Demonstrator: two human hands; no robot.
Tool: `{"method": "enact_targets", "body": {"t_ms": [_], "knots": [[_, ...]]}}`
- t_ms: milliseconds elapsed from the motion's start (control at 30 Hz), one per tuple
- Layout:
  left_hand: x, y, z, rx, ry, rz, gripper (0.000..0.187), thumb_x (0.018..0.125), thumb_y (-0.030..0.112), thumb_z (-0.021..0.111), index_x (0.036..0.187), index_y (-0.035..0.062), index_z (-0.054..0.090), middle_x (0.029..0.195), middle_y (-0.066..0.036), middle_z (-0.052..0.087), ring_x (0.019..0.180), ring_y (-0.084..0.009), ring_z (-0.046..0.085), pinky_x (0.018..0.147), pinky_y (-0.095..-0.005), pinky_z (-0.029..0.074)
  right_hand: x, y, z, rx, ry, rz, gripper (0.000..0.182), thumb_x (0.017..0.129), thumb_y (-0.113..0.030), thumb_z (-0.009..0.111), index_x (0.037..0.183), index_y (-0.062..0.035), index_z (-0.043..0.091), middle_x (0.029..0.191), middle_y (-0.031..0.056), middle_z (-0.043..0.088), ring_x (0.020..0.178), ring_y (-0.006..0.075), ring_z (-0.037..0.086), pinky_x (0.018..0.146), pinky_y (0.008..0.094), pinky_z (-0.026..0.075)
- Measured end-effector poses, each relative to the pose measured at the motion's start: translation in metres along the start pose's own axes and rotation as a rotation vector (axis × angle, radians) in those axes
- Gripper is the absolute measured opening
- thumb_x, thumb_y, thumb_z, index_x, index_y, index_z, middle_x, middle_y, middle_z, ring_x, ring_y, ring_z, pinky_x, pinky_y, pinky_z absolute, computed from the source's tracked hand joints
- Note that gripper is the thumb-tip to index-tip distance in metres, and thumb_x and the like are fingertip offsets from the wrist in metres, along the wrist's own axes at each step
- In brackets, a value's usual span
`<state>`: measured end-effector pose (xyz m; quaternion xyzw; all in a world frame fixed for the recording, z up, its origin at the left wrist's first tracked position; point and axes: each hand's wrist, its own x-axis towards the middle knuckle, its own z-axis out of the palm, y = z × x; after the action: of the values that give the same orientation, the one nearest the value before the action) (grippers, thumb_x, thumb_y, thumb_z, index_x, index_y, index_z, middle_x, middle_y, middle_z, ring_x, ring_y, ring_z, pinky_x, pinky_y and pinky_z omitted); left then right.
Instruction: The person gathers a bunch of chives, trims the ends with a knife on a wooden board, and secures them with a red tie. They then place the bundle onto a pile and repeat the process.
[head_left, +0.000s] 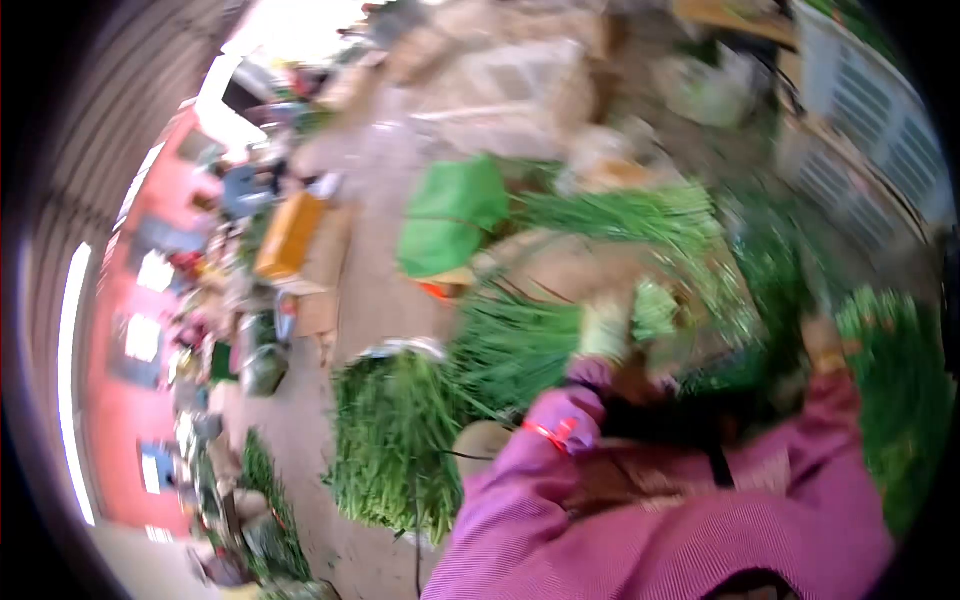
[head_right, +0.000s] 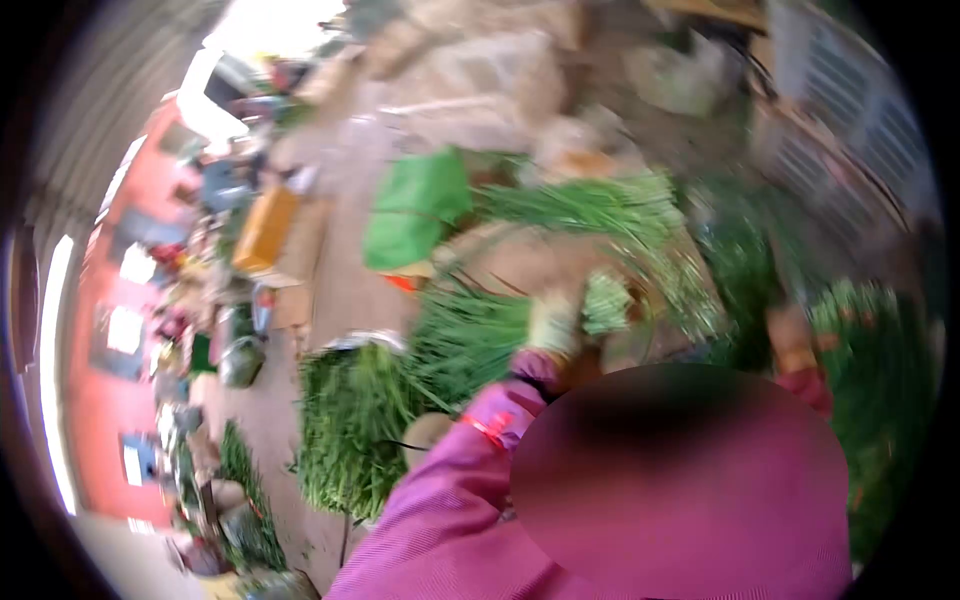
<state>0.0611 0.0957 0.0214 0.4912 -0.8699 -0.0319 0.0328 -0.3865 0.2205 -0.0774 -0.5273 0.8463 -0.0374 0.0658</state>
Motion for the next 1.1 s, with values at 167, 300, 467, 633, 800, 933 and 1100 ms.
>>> {"method": "enact_targets", "body": {"t_ms": [167, 300, 467, 633, 800, 933, 1100], "knots": [[0.004, 0.008, 0.030, 0.048, -0.112, -0.030, 0.098, 0.054, 0.049, 0.085, 0.133, 0.0119, 0.040, 0.118, -0.009, 0.057, 0.110, -0.0285, 0.056, 0.091, -0.0463, 0.043, -0.085, -0.091, -0.126, 0.177, -0.196, 0.031, 0.041, 0.090, -0.036, 0.055, 0.107, 0.0006, 0.062, 0.103, 0.0264, 0.065, 0.096, 0.0428, 0.062, 0.082, 0.0482, 0.051], [0.005, 0.000, 0.017, -0.004, -0.224, -0.031, 0.124, 0.050, 0.056, 0.087, 0.147, 0.0063, 0.027, 0.140, -0.016, 0.047, 0.131, -0.0340, 0.042, 0.110, -0.0546, 0.026, -0.127, -0.160, -0.163, 0.849, -0.454, 0.146, 0.040, 0.087, -0.037, 0.057, 0.099, 0.0006, 0.062, 0.080, 0.0198, 0.068, 0.072, 0.0397, 0.065, 0.068, 0.0446, 0.053], [0.019, 0.003, 0.002, 0.040, -0.274, 0.021, 0.129, 0.049, 0.057, 0.087, 0.149, 0.0047, 0.025, 0.145, -0.015, 0.043, 0.135, -0.0353, 0.038, 0.114, -0.0582, 0.021, -0.131, -0.203, -0.085, 0.791, -0.446, 0.042, 0.043, 0.089, -0.042, 0.056, 0.093, 0.0003, 0.062, 0.074, 0.0228, 0.065, 0.072, 0.0399, 0.065, 0.067, 0.0450, 0.052], [0.019, 0.012, 0.011, 0.099, -0.317, 0.027, 0.121, 0.050, 0.056, 0.087, 0.145, 0.0064, 0.030, 0.138, -0.014, 0.051, 0.132, -0.0324, 0.042, 0.114, -0.0588, 0.021, -0.122, -0.222, -0.031, 0.537, -0.436, 0.010, 0.047, 0.088, -0.040, 0.058, 0.119, -0.0042, 0.055, 0.088, 0.0258, 0.067, 0.086, 0.0430, 0.066, 0.078, 0.0487, 0.053], [0.021, 0.014, 0.019, 0.126, -0.347, -0.007, 0.103, 0.056, 0.057, 0.085, 0.135, 0.0080, 0.042, 0.131, -0.014, 0.056, 0.127, -0.0308, 0.048, 0.114, -0.0577, 0.022, -0.111, -0.217, -0.043, 0.567, -0.289, -0.086, 0.039, 0.091, -0.030, 0.055, 0.125, -0.0110, 0.052, 0.079, 0.0202, 0.068, 0.073, 0.0411, 0.066, 0.068, 0.0492, 0.053], [0.021, 0.011, 0.030, 0.118, -0.278, 0.005, 0.084, 0.061, 0.056, 0.082, 0.123, 0.0078, 0.051, 0.118, -0.016, 0.062, 0.117, -0.0305, 0.056, 0.111, -0.0531, 0.027, -0.140, -0.221, -0.076, 0.546, -0.138, -0.145, 0.032, 0.092, -0.030, 0.054, 0.117, -0.0095, 0.055, 0.073, 0.0183, 0.066, 0.067, 0.0394, 0.065, 0.064, 0.0494, 0.052], [0.018, 0.008, 0.040, 0.119, -0.181, 0.045, 0.084, 0.061, 0.058, 0.080, 0.121, 0.0072, 0.051, 0.111, -0.015, 0.063, 0.107, -0.0303, 0.060, 0.105, -0.0488, 0.036, -0.156, -0.237, -0.099, 0.561, -0.131, -0.226, 0.029, 0.093, -0.029, 0.057, 0.112, -0.0078, 0.052, 0.077, 0.0215, 0.064, 0.072, 0.0416, 0.064, 0.063, 0.0494, 0.051]]}}
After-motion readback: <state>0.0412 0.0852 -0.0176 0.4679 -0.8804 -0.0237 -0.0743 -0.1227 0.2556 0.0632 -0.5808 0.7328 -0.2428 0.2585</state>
